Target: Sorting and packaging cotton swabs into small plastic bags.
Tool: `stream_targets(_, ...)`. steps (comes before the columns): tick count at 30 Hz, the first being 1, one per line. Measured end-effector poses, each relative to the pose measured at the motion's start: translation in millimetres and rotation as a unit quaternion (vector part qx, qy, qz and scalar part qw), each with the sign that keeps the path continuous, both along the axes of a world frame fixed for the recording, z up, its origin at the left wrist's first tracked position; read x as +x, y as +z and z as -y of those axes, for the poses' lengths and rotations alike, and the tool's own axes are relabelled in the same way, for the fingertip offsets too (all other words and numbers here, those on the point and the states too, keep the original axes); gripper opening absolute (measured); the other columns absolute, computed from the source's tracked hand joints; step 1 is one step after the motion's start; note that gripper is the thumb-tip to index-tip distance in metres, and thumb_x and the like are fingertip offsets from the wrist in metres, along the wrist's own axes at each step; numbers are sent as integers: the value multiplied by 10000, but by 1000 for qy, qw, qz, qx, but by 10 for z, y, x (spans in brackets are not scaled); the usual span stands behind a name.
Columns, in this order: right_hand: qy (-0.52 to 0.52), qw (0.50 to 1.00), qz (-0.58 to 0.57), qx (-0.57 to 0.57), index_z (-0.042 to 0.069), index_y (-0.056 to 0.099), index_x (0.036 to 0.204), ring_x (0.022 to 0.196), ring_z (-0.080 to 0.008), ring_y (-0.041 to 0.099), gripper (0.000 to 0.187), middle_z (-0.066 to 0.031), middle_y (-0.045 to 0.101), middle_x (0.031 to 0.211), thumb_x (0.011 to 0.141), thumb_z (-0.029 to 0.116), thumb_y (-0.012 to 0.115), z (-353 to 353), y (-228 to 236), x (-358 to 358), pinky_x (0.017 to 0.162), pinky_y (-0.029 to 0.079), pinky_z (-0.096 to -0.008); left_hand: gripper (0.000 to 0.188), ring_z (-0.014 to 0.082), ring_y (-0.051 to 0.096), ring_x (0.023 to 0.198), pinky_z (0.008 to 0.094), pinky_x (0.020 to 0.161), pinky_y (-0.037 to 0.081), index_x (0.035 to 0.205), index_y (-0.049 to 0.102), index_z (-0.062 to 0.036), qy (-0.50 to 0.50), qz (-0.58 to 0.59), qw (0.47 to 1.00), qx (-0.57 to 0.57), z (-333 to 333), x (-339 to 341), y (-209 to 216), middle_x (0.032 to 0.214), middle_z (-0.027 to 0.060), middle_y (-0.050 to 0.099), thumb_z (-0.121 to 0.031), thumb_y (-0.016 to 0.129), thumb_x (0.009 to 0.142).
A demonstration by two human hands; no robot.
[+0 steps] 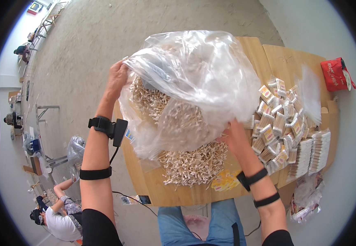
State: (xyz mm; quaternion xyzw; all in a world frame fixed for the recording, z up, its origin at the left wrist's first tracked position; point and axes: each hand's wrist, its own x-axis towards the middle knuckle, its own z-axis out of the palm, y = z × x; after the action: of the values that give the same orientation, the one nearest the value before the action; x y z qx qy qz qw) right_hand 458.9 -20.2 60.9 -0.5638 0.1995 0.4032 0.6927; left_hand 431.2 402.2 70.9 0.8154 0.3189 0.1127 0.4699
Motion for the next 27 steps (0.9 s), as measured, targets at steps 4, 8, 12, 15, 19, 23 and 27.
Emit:
stream_targets(4, 13, 985, 147, 89, 149, 511, 1359, 1073, -155, 617, 454, 8, 603, 1239, 1047, 476, 463, -530, -348, 762, 904, 546, -378, 325, 150, 635, 956, 399, 743, 653, 1244, 617, -22, 44, -6, 976, -212, 67, -252, 312, 1042, 58, 632, -235, 454, 1059)
stream_targets(8, 21, 982, 174, 65, 142, 514, 1350, 996, -124, 622, 417, 17, 625, 1160, 1052, 430, 469, -833, -169, 1496, 819, 534, -336, 355, 94, 491, 548, 405, 704, 638, 1136, 622, -14, 28, -94, 949, -301, 71, -589, 352, 695, 2, 513, -295, 415, 1071)
stream_targets(12, 73, 948, 246, -191, 27, 564, 1209, 1022, -244, 592, 494, -112, 606, 1106, 942, 435, 642, -755, 220, 1769, 844, 507, -413, 406, 86, 299, 437, 410, 699, 602, 1042, 619, -31, 35, -129, 898, -419, 162, -930, 450, 595, -38, 369, -362, 387, 1074)
stream_targets(15, 23, 769, 556, -313, 18, 643, 1031, 952, -322, 584, 377, -180, 601, 978, 817, 301, 772, -817, 491, 1166, 794, 469, -439, 440, 88, 354, 495, 405, 654, 575, 923, 628, -36, 46, -67, 885, -459, 222, -1077, 389, 623, -40, 380, -417, 439, 1035)
stream_targets(19, 243, 522, 786, -223, 70, 607, 1232, 1115, -361, 538, 588, -171, 580, 1165, 724, 267, 825, -1091, 730, 107, 969, 406, -546, 250, 107, 459, 550, 345, 579, 480, 877, 623, -31, 112, -70, 991, 38, 477, -1203, 663, 658, -14, 503, -261, 606, 973)
stream_targets(23, 317, 463, 795, -229, 168, 457, 1478, 1296, -384, 433, 917, -163, 506, 1304, 679, 354, 866, -1349, 588, 274, 1100, 271, -629, 113, 48, 575, 702, 234, 636, 503, 874, 606, -23, -58, -13, 998, -18, 972, -1241, 932, 761, -10, 613, -29, 720, 876)
stream_targets(27, 263, 450, 761, -386, 223, 328, 1565, 1405, -383, 336, 1056, -178, 446, 1412, 682, 472, 851, -1593, 475, 835, 1131, 166, -700, 524, 302, 552, 1246, 409, 1035, 459, 1338, 571, -58, -209, 86, 964, 138, 1182, -699, 1034, 1328, 177, 592, -54, 744, 844)
